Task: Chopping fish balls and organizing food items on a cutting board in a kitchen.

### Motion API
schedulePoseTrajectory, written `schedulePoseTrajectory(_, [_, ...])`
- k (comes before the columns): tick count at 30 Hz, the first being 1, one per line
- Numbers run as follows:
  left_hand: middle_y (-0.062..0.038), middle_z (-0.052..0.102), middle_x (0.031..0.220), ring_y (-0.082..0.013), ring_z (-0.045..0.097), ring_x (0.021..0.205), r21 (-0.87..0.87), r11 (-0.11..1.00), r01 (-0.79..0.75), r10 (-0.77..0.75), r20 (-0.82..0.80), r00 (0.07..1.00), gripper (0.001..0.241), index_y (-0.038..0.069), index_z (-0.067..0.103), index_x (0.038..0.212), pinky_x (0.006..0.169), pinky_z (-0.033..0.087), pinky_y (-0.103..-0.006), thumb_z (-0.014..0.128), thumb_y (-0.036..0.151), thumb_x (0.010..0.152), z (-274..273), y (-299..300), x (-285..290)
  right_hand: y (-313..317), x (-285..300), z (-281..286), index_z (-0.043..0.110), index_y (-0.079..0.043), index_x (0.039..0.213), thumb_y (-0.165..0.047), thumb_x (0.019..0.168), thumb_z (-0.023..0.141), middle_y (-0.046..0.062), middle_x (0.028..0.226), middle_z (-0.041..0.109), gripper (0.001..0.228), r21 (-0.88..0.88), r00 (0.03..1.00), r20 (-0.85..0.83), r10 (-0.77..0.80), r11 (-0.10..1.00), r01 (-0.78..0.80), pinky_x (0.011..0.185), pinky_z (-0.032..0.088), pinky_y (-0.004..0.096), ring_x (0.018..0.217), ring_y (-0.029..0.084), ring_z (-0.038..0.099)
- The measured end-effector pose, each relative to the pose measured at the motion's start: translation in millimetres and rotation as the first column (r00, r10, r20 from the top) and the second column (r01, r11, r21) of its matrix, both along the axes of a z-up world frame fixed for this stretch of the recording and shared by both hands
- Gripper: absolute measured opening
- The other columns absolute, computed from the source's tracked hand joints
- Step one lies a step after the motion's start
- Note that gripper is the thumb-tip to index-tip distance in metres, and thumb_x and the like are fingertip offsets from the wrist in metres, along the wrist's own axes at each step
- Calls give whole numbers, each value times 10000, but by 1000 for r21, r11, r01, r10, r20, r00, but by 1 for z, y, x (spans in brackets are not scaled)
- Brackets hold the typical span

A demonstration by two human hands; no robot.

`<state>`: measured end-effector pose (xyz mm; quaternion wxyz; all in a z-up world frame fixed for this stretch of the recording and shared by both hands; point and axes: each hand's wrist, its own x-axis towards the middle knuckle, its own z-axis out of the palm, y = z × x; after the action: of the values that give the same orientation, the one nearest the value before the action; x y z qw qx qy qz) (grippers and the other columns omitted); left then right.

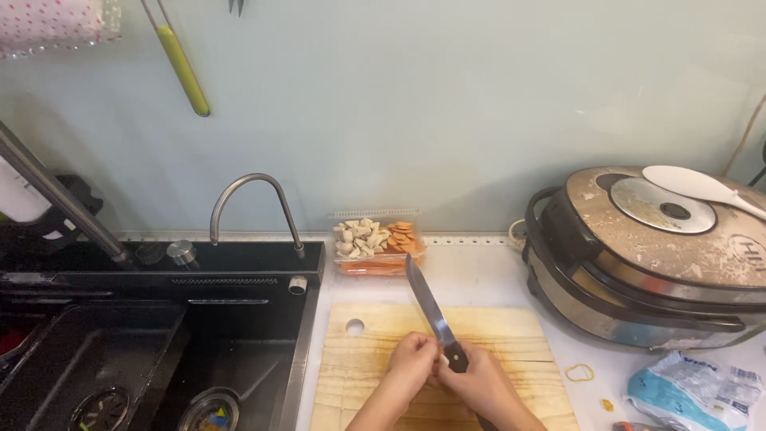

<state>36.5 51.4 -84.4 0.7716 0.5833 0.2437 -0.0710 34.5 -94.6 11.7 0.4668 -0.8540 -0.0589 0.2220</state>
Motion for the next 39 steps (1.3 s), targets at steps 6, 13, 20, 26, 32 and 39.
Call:
schedulePoseTrajectory(6, [-13, 723, 922, -78, 664, 765, 164, 983, 77, -96, 113, 989, 256, 23, 685, 1112, 669, 547, -250, 736, 215, 950, 46, 5, -19, -4, -4, 12, 644, -149, 1160, -254, 699, 873, 13, 719, 654, 526, 72, 996, -35, 82, 994, -80, 379, 446, 311, 446, 128, 561])
schedulePoseTrajectory(13, [-83, 667, 882, -226, 603, 751, 128, 983, 128, -148, 159, 976, 363, 67, 677, 1176, 687, 512, -356, 697, -27, 826, 4, 3, -20, -38, 0, -27, 657, -107, 1142, -216, 678, 898, 62, 740, 683, 534, 23, 983, 182, 31, 999, -36, 563, 520, 293, 636, 130, 648])
schedulePoseTrajectory(20, [-163, 674, 1005, -365, 651, 989, 830, 557, 36, -558, 342, 756, 214, 75, 773, 936, 875, 523, -419, 694, -43, 775, 47, -8, -39, -26, -6, -8, 632, -166, 1246, -195, 790, 835, 33, 879, 763, 499, -200, 989, 141, -36, 978, 64, 693, 578, 395, 765, 252, 746])
schedulePoseTrajectory(26, [-131, 686, 967, -285, 698, 918, 743, 654, 142, -475, 256, 842, 126, 93, 770, 940, 852, 569, -379, 741, 73, 818, 42, 40, 7, -58, 44, -113, 635, -158, 1279, -224, 749, 884, 13, 844, 797, 589, 59, 972, 229, -47, 998, 35, 770, 587, 280, 811, 112, 750])
schedulePoseTrajectory(32, [-75, 638, 1125, -258, 668, 1045, 787, 550, -279, -204, 451, 869, 202, 92, 725, 981, 949, 552, -385, 654, -21, 830, 100, 141, 83, -67, 55, -147, 691, -113, 1199, -174, 759, 908, 38, 782, 796, 494, 58, 961, 240, -135, 991, 124, 762, 571, 272, 761, 110, 748])
schedulePoseTrajectory(39, [-132, 573, 1267, -324, 484, 1279, 841, -8, -542, -521, 459, 720, 343, 56, 664, 1154, 1104, 307, -579, 622, 71, 814, 95, 167, 89, -63, 57, -161, 727, -105, 1194, -144, 782, 909, 79, 720, 802, 453, 63, 971, 100, -219, 975, 213, 728, 586, 308, 712, 153, 765])
